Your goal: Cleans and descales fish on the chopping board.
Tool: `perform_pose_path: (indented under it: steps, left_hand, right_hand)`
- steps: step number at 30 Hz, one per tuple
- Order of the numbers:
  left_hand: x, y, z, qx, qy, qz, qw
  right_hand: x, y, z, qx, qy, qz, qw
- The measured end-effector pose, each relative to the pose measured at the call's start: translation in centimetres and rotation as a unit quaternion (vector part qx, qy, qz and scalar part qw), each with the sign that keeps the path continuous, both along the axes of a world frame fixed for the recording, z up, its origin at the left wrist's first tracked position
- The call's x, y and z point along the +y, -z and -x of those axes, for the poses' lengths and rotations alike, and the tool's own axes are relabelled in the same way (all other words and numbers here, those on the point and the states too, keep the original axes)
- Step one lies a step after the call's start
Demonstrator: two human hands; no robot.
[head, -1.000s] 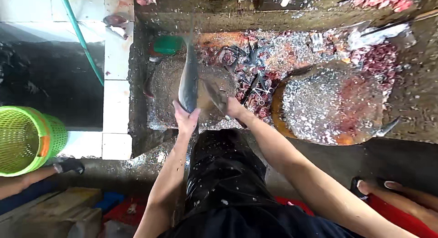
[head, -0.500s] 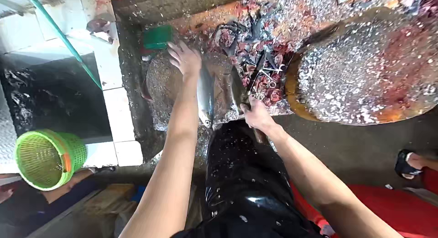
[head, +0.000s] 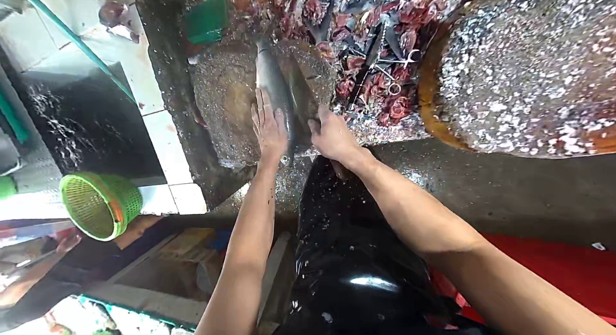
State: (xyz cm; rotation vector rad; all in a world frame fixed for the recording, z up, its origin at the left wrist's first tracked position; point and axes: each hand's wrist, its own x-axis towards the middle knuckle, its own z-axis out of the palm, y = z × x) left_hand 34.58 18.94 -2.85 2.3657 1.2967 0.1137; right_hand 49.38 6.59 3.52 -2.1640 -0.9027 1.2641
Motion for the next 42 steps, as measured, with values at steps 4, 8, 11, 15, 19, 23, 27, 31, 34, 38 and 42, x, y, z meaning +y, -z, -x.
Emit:
perform_pose_path:
  steps: [4, 8, 11, 15, 19, 23, 27, 31, 34, 38, 42]
  left_hand:
    - [-0.1, 0.0, 0.1, 0.003, 0.001, 0.002, 1.0]
    - [0.1, 0.3, 0.2, -0.009, 0.006, 0.006, 1.0]
    - [0.2, 0.4, 0.2, -0.018, 0.001, 0.008, 1.0]
    - [0.2, 0.7, 0.1, -0.02, 0.003, 0.004, 1.0]
    - [0.3, 0.8, 0.2, -0.024, 0.004, 0.003, 1.0]
    - [0.4, 0.7, 0.1, -0.02, 0.0, 0.009, 1.0]
    - [0.4, 0.7, 0.1, -0.024, 0.005, -0.003, 1.0]
    - [0.4, 0.7, 0.1, -0.029, 0.007, -0.003, 1.0]
    - [0.4, 0.6, 0.1, -0.03, 0.005, 0.007, 1.0]
    - [0.4, 0.8, 0.2, -0.037, 0.001, 0.007, 0.999]
    - [0.4, 0.8, 0.1, -0.041, 0.001, 0.01, 0.999]
  right_hand:
    - [0.7, 0.7, 0.7, -0.004, -0.017, 0.042, 0.999]
    - [0.6, 1.0, 0.7, 0.0, 0.044, 0.003, 0.999]
    - [0.8, 1.8, 0.8, 0.019, 0.021, 0.006, 1.0]
    - [1.3, 2.0, 0.8, 0.022, 0.026, 0.016, 0.999]
    - [1.2, 2.3, 0.8, 0.023, 0.027, -0.004, 0.999]
    - [-0.1, 2.2, 1.0, 0.044, 0.017, -0.001, 0.999]
    - [-1.3, 2.0, 1.7, 0.089, 0.026, 0.01, 0.996]
    - [-2.7, 2.3, 2.5, 0.111, 0.012, 0.001, 0.994]
    - [-3.9, 2.2, 3.1, 0.13, 0.003, 0.001, 0.992]
    - [-5.6, 2.3, 4.2, 0.16, -0.011, 0.0, 0.987]
    - [-7.1, 2.2, 4.9, 0.139, -0.049, -0.007, 0.989]
